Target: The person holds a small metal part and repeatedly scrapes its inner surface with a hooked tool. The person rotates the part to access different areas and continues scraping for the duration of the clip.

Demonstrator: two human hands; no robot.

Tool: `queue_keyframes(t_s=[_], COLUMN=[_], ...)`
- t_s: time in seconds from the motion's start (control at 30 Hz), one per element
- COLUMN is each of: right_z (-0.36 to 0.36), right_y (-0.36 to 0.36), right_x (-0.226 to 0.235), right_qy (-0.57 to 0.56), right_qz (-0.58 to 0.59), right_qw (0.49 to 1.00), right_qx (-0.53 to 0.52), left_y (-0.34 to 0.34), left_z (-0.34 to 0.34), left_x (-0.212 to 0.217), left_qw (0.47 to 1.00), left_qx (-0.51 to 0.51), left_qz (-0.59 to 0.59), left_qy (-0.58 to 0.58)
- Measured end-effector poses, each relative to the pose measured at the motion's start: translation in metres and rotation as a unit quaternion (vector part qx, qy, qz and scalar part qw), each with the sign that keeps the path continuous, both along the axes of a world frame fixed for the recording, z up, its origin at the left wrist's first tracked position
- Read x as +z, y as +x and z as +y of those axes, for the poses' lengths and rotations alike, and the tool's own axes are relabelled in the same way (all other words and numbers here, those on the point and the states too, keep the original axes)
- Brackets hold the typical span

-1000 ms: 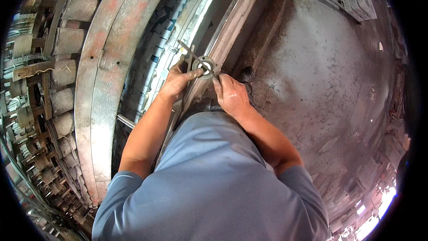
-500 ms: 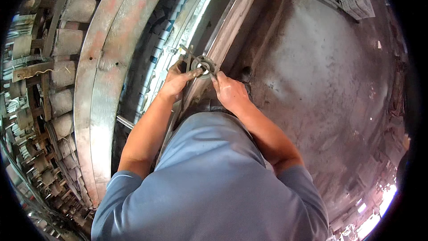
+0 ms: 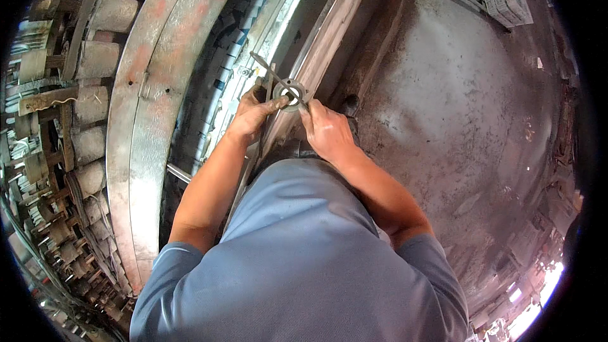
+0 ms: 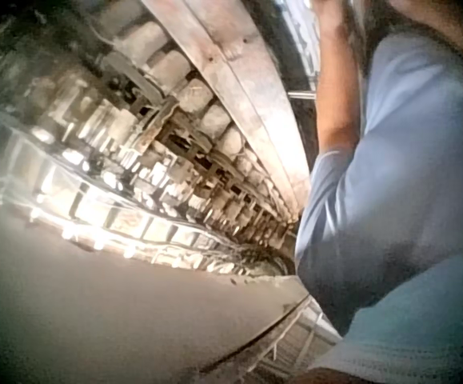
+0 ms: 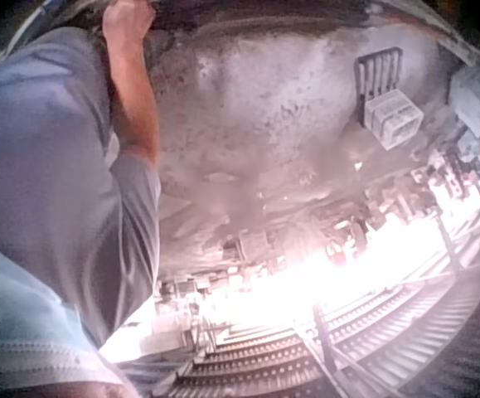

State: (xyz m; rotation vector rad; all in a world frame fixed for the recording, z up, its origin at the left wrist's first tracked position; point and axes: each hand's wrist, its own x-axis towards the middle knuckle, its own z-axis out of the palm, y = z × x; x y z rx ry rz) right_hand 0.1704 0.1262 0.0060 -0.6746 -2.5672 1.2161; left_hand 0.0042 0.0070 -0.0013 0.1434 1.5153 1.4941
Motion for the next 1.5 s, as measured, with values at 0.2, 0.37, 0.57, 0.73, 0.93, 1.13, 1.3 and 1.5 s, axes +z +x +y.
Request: queue_keyframes(t_s=[0.2,0.37,0.57,0.73,0.93,1.13,1.3,1.5], right_z=[0.004,0.007,0.002,0.006,0.005,0.009,0.009,0.003], right_y=[-0.003,-0.005,0.009,0.0,0.003,-0.001,0.004,0.023], right_x=[-0.015,-0.006,-0.002,-0.011,0.004,-0.007,-0.007,-0.018], right_qy=[-0.007,-0.017,-0.043,-0.014,-0.027,-0.023,-0.037,-0.054], right_qz=[-0.122,-0.06,0.061,-0.08,0.022,-0.081,-0.01,0.006], right_qw=[0.992,0.998,0.996,0.997,0.999,0.996,0.999,0.998], right_qx=[0.023,0.006,-0.05,0.006,-0.02,0.02,-0.021,-0.021], left_y=[-0.002,-0.002,-0.001,-0.001,-0.005,0.003,-0.003,-0.019], left_z=[0.003,0.0,0.006,0.003,0.0,0.0,0.005,-0.013], left_x=[0.009,0.002,0.017,0.008,-0.001,0.001,0.007,-0.015], left_qw=[0.999,0.999,0.999,0.999,0.999,0.998,0.999,0.994], left_qx=[-0.025,-0.027,-0.005,-0.01,-0.018,-0.019,-0.023,0.028], left_qz=[-0.002,0.034,-0.019,0.03,0.014,0.056,0.021,-0.108], left_qy=[-0.027,-0.032,-0.047,-0.027,-0.022,-0.028,-0.015,-0.009])
